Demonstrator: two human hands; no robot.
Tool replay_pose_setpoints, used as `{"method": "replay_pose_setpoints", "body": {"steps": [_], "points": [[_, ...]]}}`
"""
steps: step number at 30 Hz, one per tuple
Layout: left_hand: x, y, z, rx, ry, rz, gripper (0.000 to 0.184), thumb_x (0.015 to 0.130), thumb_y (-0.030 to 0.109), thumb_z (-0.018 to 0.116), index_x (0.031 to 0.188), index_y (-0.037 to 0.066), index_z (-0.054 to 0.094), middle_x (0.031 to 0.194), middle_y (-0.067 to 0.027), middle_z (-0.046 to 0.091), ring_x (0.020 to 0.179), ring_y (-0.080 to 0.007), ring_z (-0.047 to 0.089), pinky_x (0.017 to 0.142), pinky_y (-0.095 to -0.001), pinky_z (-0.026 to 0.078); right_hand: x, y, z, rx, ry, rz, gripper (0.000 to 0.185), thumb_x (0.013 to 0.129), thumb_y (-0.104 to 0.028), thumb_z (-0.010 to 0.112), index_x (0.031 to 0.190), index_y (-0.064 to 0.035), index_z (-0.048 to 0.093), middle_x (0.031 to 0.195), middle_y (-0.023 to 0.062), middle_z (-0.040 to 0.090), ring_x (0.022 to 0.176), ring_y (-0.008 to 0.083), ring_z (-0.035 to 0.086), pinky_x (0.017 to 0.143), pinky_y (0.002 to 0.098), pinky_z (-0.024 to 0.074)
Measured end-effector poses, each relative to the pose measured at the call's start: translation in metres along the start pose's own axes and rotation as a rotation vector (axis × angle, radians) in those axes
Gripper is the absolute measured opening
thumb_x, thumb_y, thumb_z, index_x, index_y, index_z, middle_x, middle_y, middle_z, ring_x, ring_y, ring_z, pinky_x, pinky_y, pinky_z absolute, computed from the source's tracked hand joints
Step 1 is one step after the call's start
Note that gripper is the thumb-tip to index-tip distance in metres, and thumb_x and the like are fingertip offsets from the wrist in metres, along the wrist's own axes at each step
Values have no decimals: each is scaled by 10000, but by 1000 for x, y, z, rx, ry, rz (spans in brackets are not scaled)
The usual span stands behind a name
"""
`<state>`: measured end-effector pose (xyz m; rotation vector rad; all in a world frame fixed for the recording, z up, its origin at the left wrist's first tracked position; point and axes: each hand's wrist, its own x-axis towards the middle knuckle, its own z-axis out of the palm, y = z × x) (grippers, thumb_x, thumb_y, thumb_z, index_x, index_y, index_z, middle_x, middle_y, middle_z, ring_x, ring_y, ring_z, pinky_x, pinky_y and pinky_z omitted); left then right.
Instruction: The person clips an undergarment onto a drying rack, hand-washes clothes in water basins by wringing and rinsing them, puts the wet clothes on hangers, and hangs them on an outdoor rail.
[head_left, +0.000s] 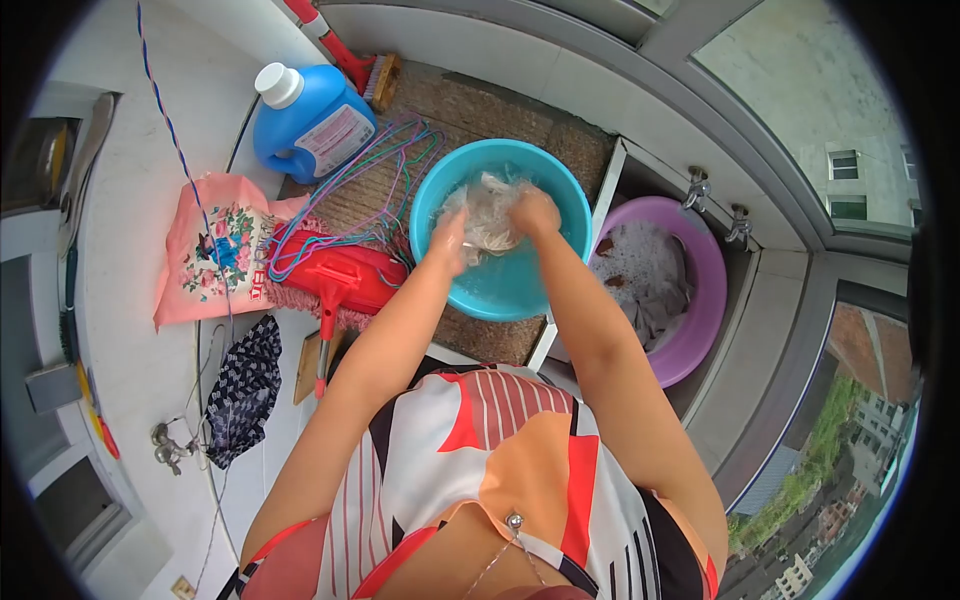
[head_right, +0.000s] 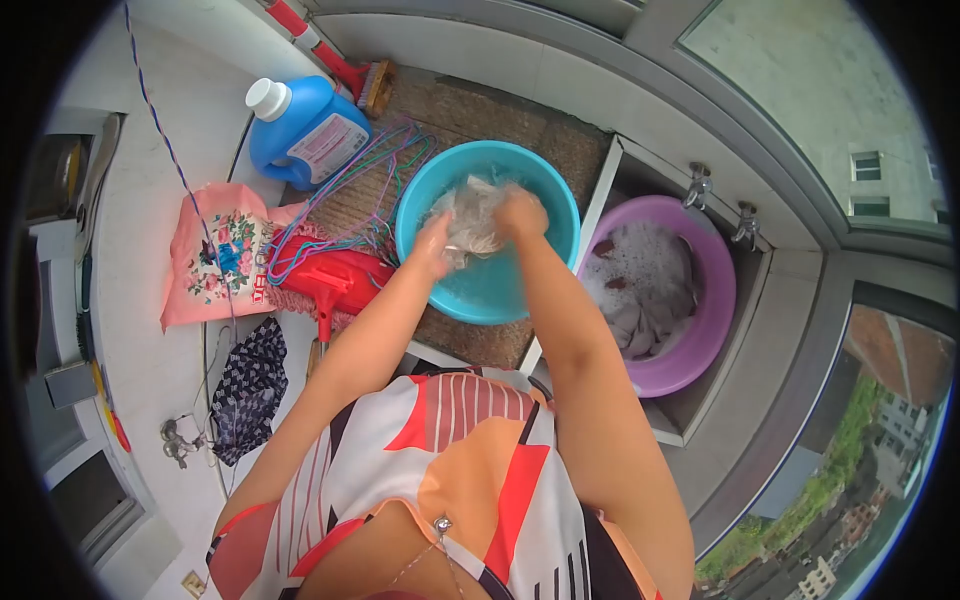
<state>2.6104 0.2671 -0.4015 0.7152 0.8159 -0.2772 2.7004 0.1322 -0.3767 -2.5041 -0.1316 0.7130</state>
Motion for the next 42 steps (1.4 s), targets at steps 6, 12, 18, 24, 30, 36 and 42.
{"method": "replay_pose_setpoints", "body": {"steps": [6, 12, 18, 24, 30, 36, 42], "points": [[-40, 33, 46, -303, -276, -46, 579, 913, 551, 402, 1290, 112, 438, 1187, -113, 553, 1058, -294, 566, 891, -458, 455, -56, -44, -45, 639, -161, -160, 494, 730, -382, 718, 1082, -51, 614, 957, 153, 647, 926, 258, 622, 811, 359, 469], [-50, 40, 61, -291, -327, 166, 465, 951, 464, 383, 1209, 96, 503, 1126, -93, 577, 990, -249, 601, 843, -387, 517, -78, -53, -42, 857, 80, -185, 516, 793, -446, 678, 1047, -9, 576, 935, 118, 641, 822, 211, 622, 716, 327, 484], [-78, 38, 76, -319, -515, -41, 480, 967, 437, 339, 1239, 72, 492, 1185, -123, 569, 1054, -285, 582, 898, -433, 490, -56, -3, -30, 1695, -592, -176, 605, 871, -497, 550, 1243, -29, 454, 1125, 139, 598, 969, 248, 621, 864, 397, 508], [-80, 42, 82, -118, -320, -20, 553, 944, 498, 369, 1299, 79, 434, 1205, -159, 539, 1082, -291, 558, 897, -452, 477, -76, 2, -25, 1911, -557, -152, 584, 854, -372, 627, 1273, -17, 430, 1164, 161, 578, 1027, 275, 606, 892, 406, 503], [-100, 47, 67, 705, -61, 309, 778, 783, 515, 663, 1364, 107, 343, 1233, -106, 516, 1167, -263, 461, 900, -470, 378, -77, 3, -66, 1661, -226, -247, 476, 889, -327, 588, 1252, -47, 461, 1140, 114, 586, 1011, 229, 595, 863, 370, 495], [-97, 65, 60, 465, -318, 323, 517, 792, 320, 720, 1210, 93, 519, 1113, -41, 582, 1032, -174, 538, 904, -344, 391, -93, -7, -102, 1392, -315, -424, 402, 883, -335, 614, 1169, -60, 552, 1028, 40, 616, 926, 125, 582, 801, 288, 479], [-144, 107, 60, 569, -344, 704, 212, 768, 180, 750, 885, 63, 616, 827, -1, 620, 762, -98, 565, 736, -255, 445, -111, -22, -162, 856, 246, -501, 337, 837, -334, 676, 927, -10, 660, 713, 12, 591, 627, 68, 516, 537, 226, 431]]}}
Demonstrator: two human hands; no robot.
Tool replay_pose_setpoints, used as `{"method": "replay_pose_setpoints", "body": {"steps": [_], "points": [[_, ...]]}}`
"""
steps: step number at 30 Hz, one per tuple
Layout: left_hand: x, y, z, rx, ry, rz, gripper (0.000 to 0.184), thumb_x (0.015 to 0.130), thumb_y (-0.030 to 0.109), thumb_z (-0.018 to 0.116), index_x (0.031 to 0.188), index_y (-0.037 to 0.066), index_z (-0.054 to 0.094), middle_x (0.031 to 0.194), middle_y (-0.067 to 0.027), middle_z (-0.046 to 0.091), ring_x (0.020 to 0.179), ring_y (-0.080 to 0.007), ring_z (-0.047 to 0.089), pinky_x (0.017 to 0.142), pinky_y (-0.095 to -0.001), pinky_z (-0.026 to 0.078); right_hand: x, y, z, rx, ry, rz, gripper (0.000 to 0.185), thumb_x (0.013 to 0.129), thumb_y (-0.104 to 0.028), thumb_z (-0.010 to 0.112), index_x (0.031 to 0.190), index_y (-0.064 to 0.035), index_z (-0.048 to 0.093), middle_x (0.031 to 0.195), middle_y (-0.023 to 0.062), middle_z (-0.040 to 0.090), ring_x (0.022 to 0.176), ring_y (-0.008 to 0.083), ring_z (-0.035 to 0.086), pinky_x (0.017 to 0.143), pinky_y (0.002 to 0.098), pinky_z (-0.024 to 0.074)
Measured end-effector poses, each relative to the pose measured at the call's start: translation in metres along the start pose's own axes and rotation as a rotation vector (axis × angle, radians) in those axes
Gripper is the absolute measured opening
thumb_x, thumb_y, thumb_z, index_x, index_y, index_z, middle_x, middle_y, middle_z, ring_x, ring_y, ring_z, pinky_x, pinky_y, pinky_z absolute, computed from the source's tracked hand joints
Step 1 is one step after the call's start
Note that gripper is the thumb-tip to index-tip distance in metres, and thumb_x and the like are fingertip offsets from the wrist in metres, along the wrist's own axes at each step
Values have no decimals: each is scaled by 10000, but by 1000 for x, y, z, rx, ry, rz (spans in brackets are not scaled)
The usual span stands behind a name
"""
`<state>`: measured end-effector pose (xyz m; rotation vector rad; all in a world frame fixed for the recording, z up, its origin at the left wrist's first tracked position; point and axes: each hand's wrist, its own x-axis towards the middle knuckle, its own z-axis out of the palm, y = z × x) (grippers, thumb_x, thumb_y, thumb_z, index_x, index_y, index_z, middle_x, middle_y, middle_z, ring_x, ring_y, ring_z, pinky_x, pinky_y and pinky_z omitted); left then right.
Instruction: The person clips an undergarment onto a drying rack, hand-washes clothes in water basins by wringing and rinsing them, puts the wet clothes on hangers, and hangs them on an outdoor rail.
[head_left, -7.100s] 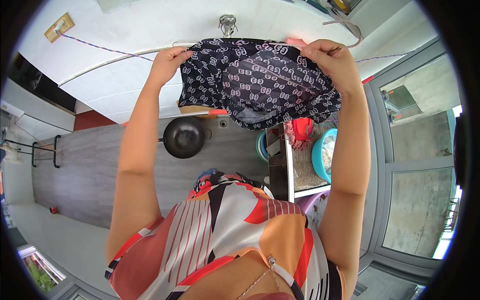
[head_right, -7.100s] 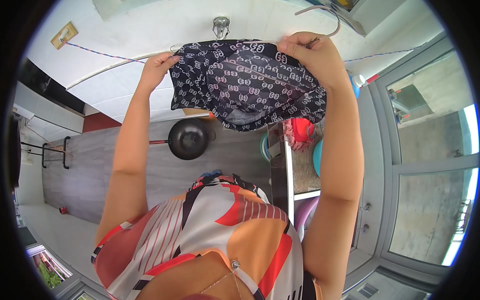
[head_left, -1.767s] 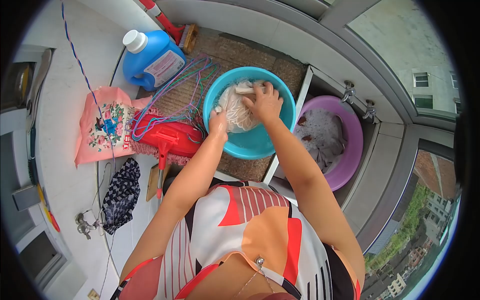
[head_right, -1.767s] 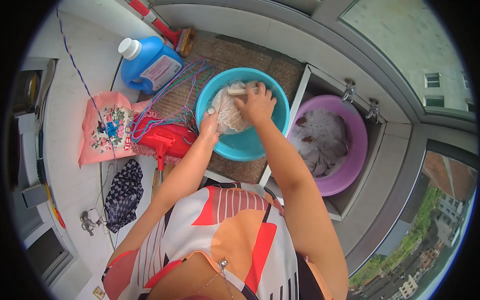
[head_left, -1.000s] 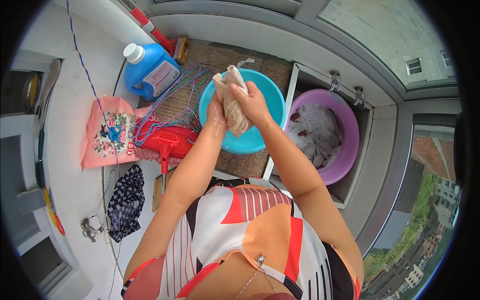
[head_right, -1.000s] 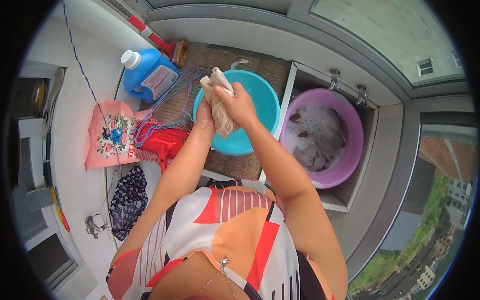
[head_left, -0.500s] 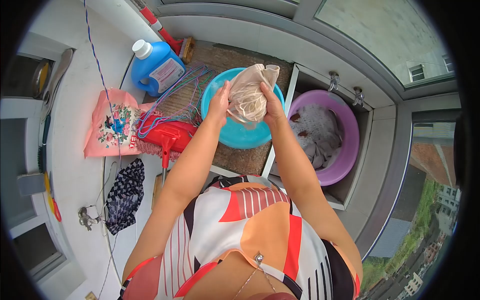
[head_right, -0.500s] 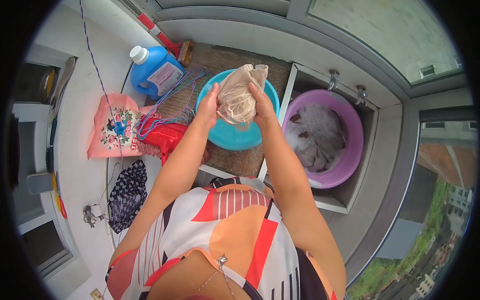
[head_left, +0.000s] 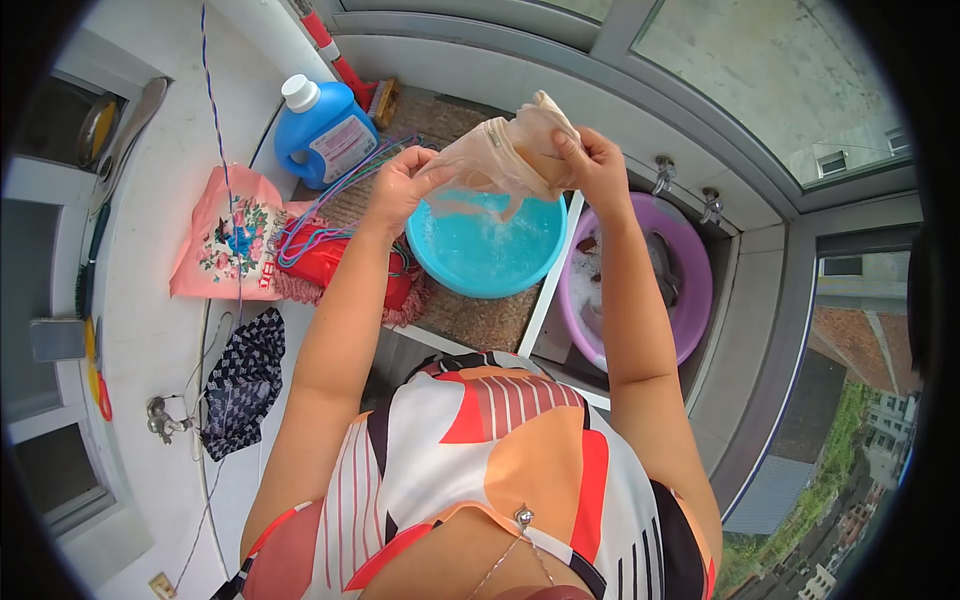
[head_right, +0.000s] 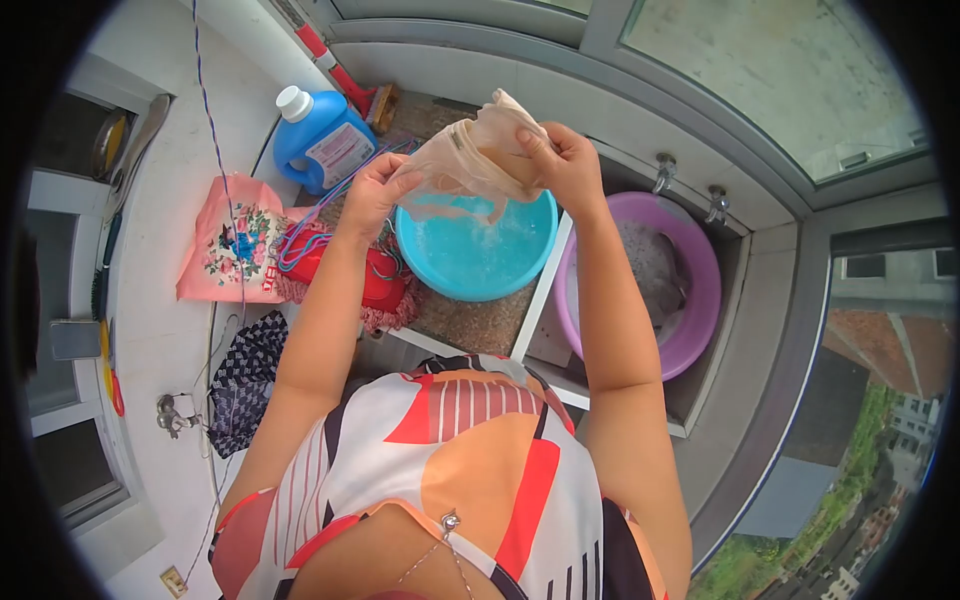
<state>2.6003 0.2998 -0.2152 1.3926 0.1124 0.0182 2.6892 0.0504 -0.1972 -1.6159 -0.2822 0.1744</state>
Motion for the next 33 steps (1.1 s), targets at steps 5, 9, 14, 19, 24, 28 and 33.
{"method": "replay_pose_setpoints", "body": {"steps": [5, 9, 14, 19, 24, 28, 33], "points": [[-7, -3, -29, -100, 146, -44, 206, 794, 164, 724, 852, 73, 548, 783, -18, 610, 677, -102, 582, 671, -252, 474, 22, -22, -47, -24, 180, -143, 266, 839, -268, 672, 842, -8, 613, 699, -18, 558, 660, 58, 509, 575, 203, 423], [-14, -15, -35, -390, 265, -81, 204, 823, 97, 679, 928, 84, 504, 901, -49, 593, 804, -154, 602, 737, -308, 506, 28, -47, -46, 160, 287, -190, 373, 813, -158, 683, 1120, -22, 518, 831, 41, 577, 724, 97, 562, 611, 242, 478], [-21, -29, -39, -569, 317, 86, 209, 836, 28, 640, 982, 95, 508, 1009, -61, 583, 932, -192, 588, 819, -348, 501, 20, -49, -55, 235, -7, 62, 540, 795, -53, 640, 1302, -57, 457, 937, 98, 599, 796, 153, 609, 651, 284, 529], [-28, 17, -26, -634, 201, 206, 227, 843, 32, 630, 1034, 104, 530, 1017, -58, 598, 952, -205, 594, 850, -372, 498, 9, 1, -71, 215, -346, 383, 506, 771, -1, 619, 1263, -41, 503, 1019, 67, 587, 927, 171, 589, 817, 305, 513], [-31, 63, -11, -620, 136, 271, 188, 861, 45, 613, 1028, 95, 542, 1005, -50, 610, 966, -205, 597, 837, -377, 510, -19, 39, -61, -152, -546, 220, 639, 676, 25, 633, 1288, -79, 481, 946, 51, 555, 942, 191, 546, 832, 288, 472], [-35, 85, 4, -660, 69, 272, 158, 877, 70, 599, 1023, 95, 546, 1037, -63, 610, 970, -215, 602, 867, -401, 506, -37, 38, -30, -438, -563, 97, 522, 704, 16, 659, 1200, -120, 569, 892, 48, 485, 894, 176, 518, 728, 263, 460], [-27, 73, 6, -772, 169, 189, 128, 880, 76, 596, 994, 104, 544, 1043, -69, 608, 980, -227, 597, 883, -415, 497, -26, 70, -24, 48, -303, 60, 233, 802, -104, 647, 1023, -30, 638, 934, 19, 547, 900, 138, 543, 757, 256, 447]]}}
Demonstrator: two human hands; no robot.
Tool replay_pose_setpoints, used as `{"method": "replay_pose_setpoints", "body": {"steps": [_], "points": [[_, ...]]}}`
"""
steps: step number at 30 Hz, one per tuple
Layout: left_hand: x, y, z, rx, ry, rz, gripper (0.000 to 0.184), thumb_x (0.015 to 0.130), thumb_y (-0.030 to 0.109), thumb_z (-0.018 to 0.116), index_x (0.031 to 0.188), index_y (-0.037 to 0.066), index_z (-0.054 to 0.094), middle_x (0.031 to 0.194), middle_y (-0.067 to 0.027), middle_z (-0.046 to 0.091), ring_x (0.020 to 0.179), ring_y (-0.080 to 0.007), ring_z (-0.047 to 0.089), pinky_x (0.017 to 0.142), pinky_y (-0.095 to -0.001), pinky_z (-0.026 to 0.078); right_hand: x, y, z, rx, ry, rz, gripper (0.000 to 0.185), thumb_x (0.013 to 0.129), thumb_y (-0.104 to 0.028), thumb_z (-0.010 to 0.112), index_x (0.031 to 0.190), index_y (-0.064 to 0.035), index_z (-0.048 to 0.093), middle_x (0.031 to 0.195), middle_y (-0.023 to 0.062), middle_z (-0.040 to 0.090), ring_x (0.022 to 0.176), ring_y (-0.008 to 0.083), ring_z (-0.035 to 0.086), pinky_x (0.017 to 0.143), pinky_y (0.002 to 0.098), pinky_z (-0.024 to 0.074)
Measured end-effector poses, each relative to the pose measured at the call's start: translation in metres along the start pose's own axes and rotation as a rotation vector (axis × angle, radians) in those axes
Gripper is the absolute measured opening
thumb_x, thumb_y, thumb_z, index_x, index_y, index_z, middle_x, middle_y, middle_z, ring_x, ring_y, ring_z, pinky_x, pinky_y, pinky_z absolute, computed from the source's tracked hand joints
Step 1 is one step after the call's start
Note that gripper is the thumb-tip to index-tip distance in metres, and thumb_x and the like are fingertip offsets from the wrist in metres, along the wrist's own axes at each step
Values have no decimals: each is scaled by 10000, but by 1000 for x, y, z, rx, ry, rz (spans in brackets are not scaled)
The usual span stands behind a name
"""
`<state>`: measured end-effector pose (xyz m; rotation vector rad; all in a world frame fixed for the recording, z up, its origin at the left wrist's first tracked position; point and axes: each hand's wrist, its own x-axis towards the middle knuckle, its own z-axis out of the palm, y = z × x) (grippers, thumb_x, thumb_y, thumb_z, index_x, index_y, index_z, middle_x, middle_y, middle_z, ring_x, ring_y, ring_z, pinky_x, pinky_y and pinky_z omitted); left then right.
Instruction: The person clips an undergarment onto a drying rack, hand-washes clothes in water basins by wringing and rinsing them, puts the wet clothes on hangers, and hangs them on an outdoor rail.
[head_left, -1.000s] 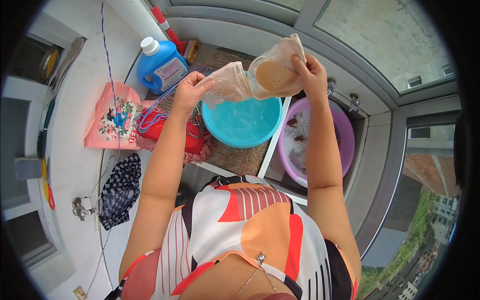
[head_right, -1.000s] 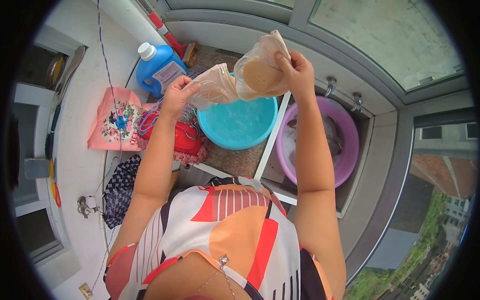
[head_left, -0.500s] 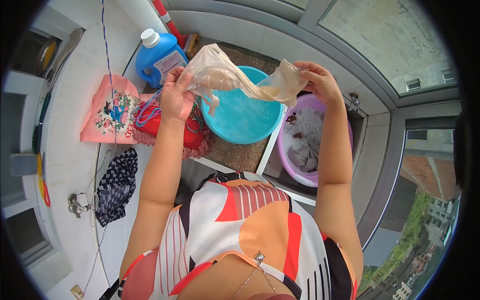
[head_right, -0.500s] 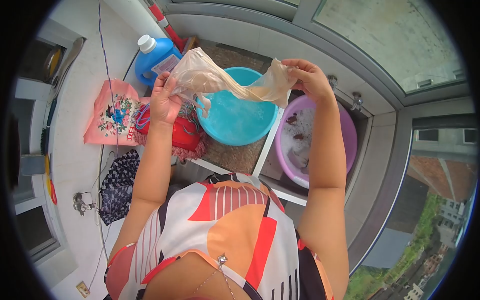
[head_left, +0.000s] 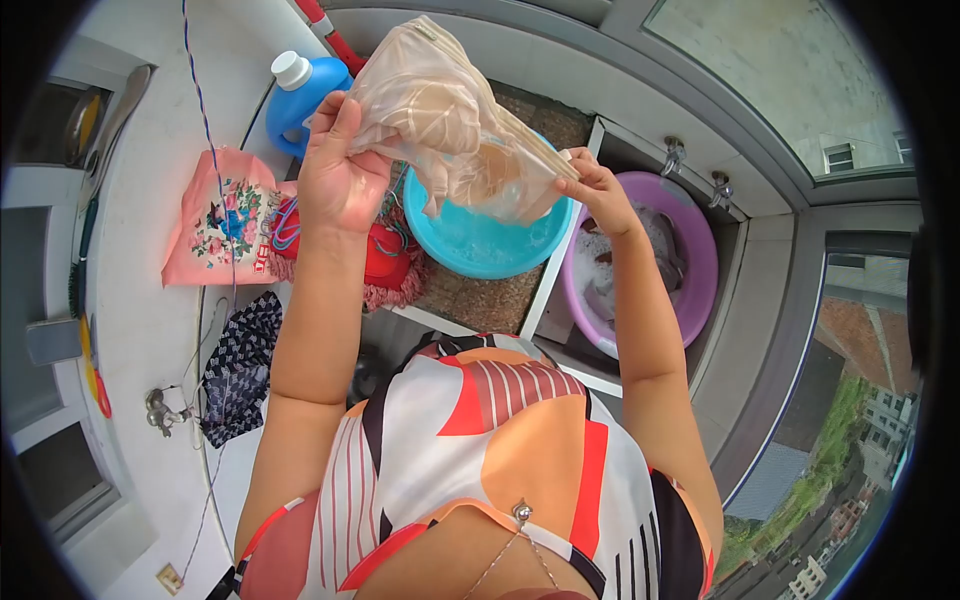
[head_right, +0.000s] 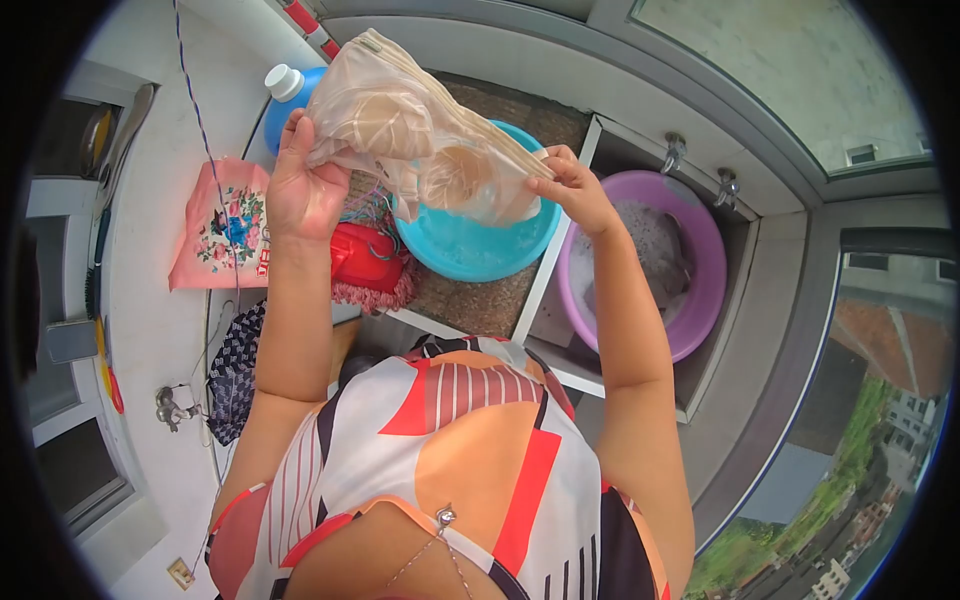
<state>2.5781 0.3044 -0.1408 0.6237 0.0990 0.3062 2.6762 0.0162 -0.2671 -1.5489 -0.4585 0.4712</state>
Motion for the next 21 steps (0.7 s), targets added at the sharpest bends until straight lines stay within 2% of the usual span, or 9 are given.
{"method": "replay_pose_setpoints", "body": {"steps": [1, 2, 5, 9, 12, 15, 16, 19, 21], "points": [[0, -5, -6, -10, 40, -13, 125, 878, 72, 597, 985, 106, 542, 1040, -68, 607, 981, -228, 594, 888, -417, 493, 1, -6, 3, 179, 49, -82, 248, 814, -126, 632, 1040, -23, 623, 930, 14, 563, 890, 134, 554, 767, 256, 447], [1, -13, -19, 1, 91, -26, 133, 874, 65, 601, 982, 108, 534, 1038, -66, 604, 983, -228, 590, 896, -418, 488, -1, -15, 6, 584, 107, 152, 293, 842, -163, 579, 1102, -28, 563, 998, 41, 578, 904, 155, 573, 805, 275, 454], [5, -56, -87, 31, 232, -122, 197, 853, 25, 616, 979, 116, 494, 1032, -66, 589, 985, -224, 574, 923, -417, 468, 20, 20, 2, 573, 366, 285, 236, 864, -146, 538, 1075, -41, 533, 960, 79, 595, 875, 194, 590, 744, 331, 494], [2, -115, -162, 610, 371, -389, 353, 799, 21, 653, 1120, 18, 504, 1080, -127, 586, 1027, -228, 573, 861, -405, 486, 38, 72, 24, 98, 346, 400, 355, 849, -205, 571, 1125, 7, 501, 954, 138, 609, 852, 244, 611, 735, 362, 502], [16, -134, -185, 1291, 69, -622, 456, 807, 145, 655, 1184, -36, 471, 1121, -182, 575, 1032, -287, 579, 848, -411, 480, 37, 90, 49, -695, 345, 260, 484, 824, -207, 604, 1246, -45, 433, 1022, 174, 577, 911, 325, 609, 753, 423, 501], [30, -132, -117, 1986, 144, -439, 507, 827, 300, 620, 1175, -41, 479, 1147, -242, 553, 1041, -361, 565, 869, -433, 458, 31, 83, 81, -962, 381, 312, 579, 804, -208, 600, 1316, -84, 360, 1111, 198, 523, 944, 388, 588, 761, 460, 500], [40, -143, -127, 1915, 237, -455, 523, 861, 368, 554, 1177, -37, 454, 1150, -268, 537, 1049, -414, 538, 878, -471, 442, 32, 89, 87, -971, 371, 343, 589, 802, -208, 595, 1325, -99, 346, 1130, 198, 507, 950, 396, 583, 760, 468, 500], [41, -178, -146, 1934, 315, -494, 447, 858, 319, 559, 1146, -5, 449, 1144, -222, 538, 1038, -381, 555, 856, -473, 463, 35, 117, 101, -1023, 312, 442, 554, 812, -215, 567, 1316, -120, 358, 1130, 196, 498, 947, 394, 579, 761, 481, 501], [30, -199, -175, 2084, 170, -447, 361, 906, 275, 477, 1147, 8, 442, 1138, -225, 540, 1015, -379, 565, 834, -460, 476, 42, 135, 104, -1061, 250, 536, 505, 834, -204, 537, 1305, -119, 376, 1148, 192, 492, 977, 386, 567, 771, 478, 499]]}}
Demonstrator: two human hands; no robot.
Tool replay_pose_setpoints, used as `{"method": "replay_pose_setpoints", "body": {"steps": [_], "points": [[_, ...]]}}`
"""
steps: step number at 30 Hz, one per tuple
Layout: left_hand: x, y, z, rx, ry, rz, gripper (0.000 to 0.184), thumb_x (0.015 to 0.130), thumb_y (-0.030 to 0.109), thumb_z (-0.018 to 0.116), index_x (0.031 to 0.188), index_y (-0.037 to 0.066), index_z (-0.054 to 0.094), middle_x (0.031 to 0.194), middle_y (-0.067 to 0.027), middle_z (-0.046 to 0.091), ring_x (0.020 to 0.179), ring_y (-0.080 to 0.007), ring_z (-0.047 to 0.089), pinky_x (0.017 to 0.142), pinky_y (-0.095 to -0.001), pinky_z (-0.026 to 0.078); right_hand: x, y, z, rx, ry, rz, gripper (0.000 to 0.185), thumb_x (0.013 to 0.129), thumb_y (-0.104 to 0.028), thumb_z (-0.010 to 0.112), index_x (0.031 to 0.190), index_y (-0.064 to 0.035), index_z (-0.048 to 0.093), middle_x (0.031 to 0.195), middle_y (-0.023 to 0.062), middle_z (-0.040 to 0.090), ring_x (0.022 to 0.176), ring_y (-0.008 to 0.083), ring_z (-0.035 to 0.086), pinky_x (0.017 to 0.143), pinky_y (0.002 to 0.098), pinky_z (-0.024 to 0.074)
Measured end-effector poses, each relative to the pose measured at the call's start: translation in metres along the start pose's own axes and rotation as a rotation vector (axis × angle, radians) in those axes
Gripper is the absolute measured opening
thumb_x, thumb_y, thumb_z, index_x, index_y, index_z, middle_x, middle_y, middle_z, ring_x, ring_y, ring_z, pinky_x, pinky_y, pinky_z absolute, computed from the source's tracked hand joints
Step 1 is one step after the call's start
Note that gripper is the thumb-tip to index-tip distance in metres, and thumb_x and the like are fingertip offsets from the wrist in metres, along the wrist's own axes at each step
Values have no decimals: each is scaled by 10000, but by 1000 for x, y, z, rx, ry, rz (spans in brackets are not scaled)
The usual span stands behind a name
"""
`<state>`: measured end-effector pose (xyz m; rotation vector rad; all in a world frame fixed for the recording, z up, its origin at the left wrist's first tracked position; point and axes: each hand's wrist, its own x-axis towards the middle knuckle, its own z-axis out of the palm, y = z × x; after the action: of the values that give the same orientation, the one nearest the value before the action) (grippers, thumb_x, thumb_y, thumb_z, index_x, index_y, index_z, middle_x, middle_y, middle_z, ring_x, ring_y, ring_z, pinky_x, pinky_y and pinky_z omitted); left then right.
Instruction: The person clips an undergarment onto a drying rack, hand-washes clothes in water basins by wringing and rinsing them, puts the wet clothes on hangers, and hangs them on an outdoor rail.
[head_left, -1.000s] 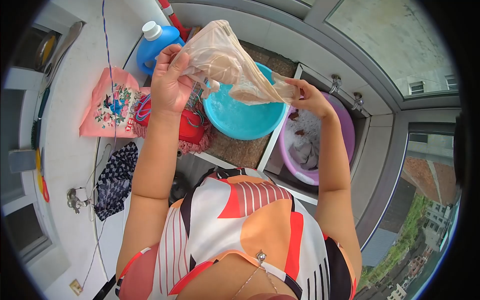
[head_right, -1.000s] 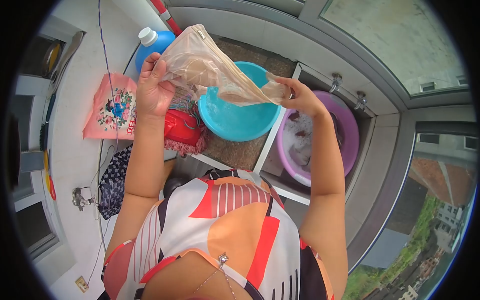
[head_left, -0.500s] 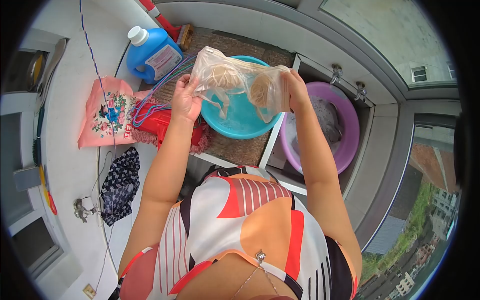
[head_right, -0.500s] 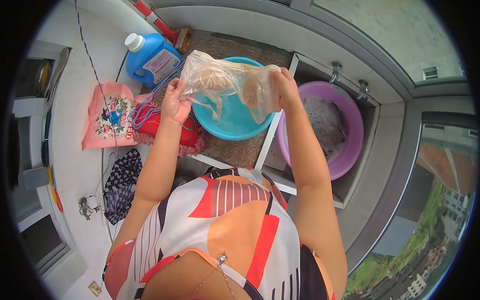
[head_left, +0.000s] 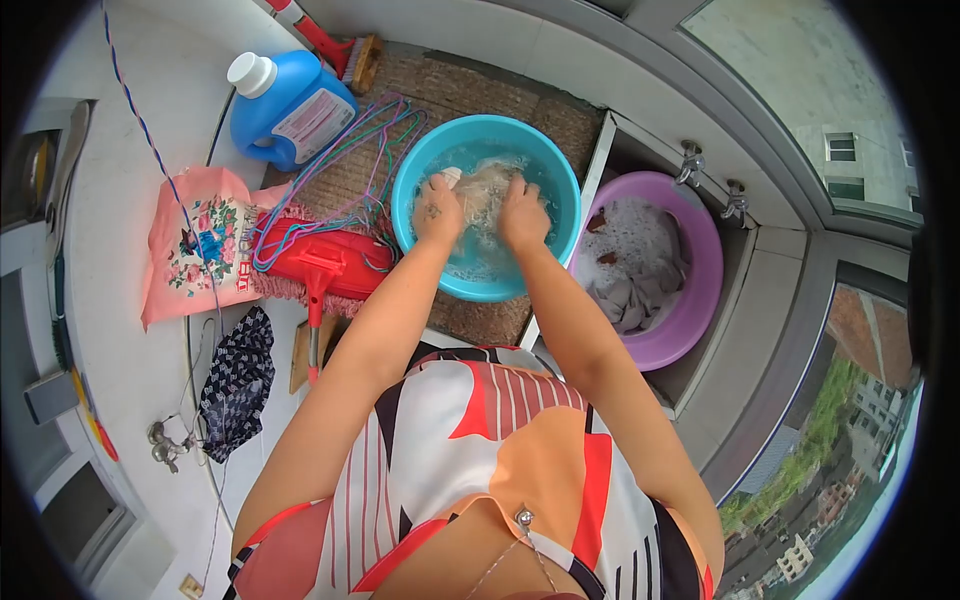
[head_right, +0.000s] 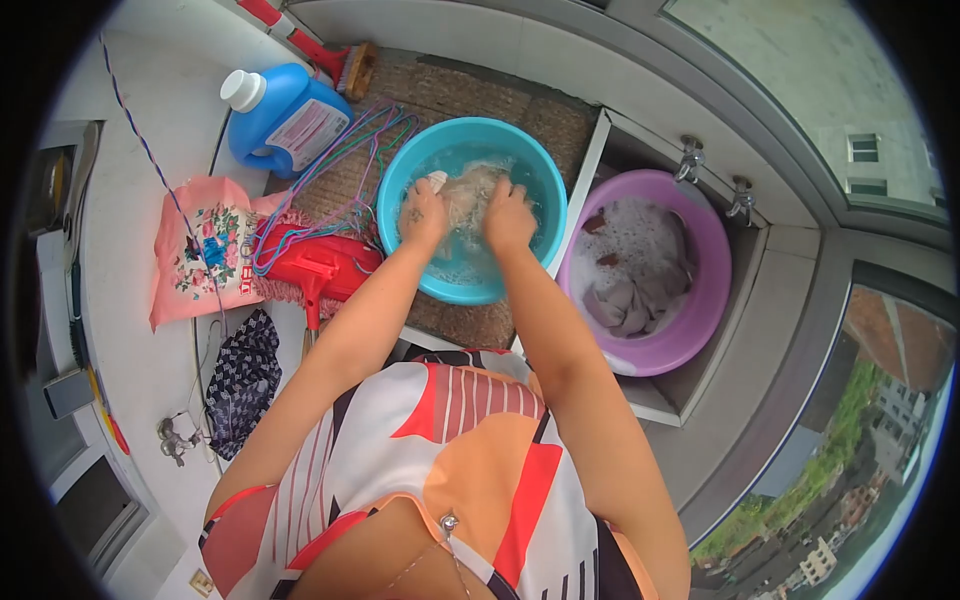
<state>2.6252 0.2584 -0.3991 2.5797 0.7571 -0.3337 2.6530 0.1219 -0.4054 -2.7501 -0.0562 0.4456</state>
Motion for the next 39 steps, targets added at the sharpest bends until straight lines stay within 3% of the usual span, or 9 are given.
{"method": "replay_pose_setpoints", "body": {"steps": [6, 9, 14, 17, 20, 24, 29, 37, 39], "points": [[19, -9, 28, -15, 154, 230, 323, 891, 207, 464, 1157, 36, 527, 1034, -235, 613, 944, -392, 599, 805, -463, 494, 20, 4, 5, -176, -29, -169, 477, 817, -112, 490, 1285, -107, 396, 1330, 219, 421, 989, 411, 579, 825, 488, 480], [45, -21, 21, -16, -52, 174, 278, 866, 218, 514, 1093, 64, 558, 971, -222, 633, 955, -397, 592, 825, -477, 468, 30, 6, -13, 1, 40, -145, 404, 807, -102, 515, 1208, -100, 468, 1234, 226, 509, 982, 407, 578, 818, 480, 474], [7, -16, -63, -561, 13, 150, 214, 841, 192, 571, 983, 33, 551, 917, -170, 630, 878, -318, 601, 757, -398, 454, 11, 12, -101, 514, 167, -166, 244, 827, -110, 548, 1067, -66, 541, 966, 228, 617, 895, 367, 604, 771, 434, 468], [-7, -11, -98, -935, -14, 298, 173, 863, 105, 560, 1007, 10, 539, 904, -92, 622, 842, -153, 574, 763, -308, 446, -7, 8, -152, 928, 86, -271, 239, 826, -107, 579, 1058, -49, 580, 849, 51, 600, 788, 129, 557, 717, 270, 456], [-28, 14, -136, -1303, -42, 350, 155, 890, 77, 528, 1020, -7, 536, 961, -66, 610, 903, -107, 544, 783, -274, 438, -22, 0, -192, 1171, -27, -377, 226, 840, -77, 550, 1063, -58, 583, 871, 0, 585, 784, 94, 538, 711, 249, 453], [-33, 35, -143, -1776, -207, 255, 230, 936, 95, 468, 1155, 25, 475, 1093, -90, 572, 1007, -182, 560, 891, -331, 449, -51, -39, -222, 1428, -220, -553, 248, 842, -85, 563, 1089, -65, 575, 940, 19, 584, 853, 97, 539, 755, 254, 461], [-51, 51, -138, -2157, -545, 270, 340, 919, 117, 532, 1236, 76, 416, 1220, -89, 499, 1132, -209, 501, 977, -369, 412, -42, -62, -201, 1058, -55, -652, 299, 853, -100, 588, 1144, -43, 549, 1043, 50, 577, 959, 132, 547, 843, 267, 449], [-54, 57, -131, -1828, -280, 402, 484, 778, 64, 717, 1162, 59, 422, 1093, -77, 544, 1045, -187, 537, 905, -337, 451, -19, -55, -153, 742, 620, -644, 379, 784, -173, 680, 1123, -48, 564, 1125, 148, 561, 966, 265, 586, 821, 348, 475], [-57, 56, -133, -1850, -319, 417, 460, 794, 82, 701, 1160, 60, 424, 1086, -70, 547, 1035, -182, 541, 900, -335, 453, -22, -55, -153, 1294, 160, -427, 428, 794, -192, 691, 1153, -22, 532, 1158, 139, 544, 990, 240, 574, 820, 338, 481]]}}
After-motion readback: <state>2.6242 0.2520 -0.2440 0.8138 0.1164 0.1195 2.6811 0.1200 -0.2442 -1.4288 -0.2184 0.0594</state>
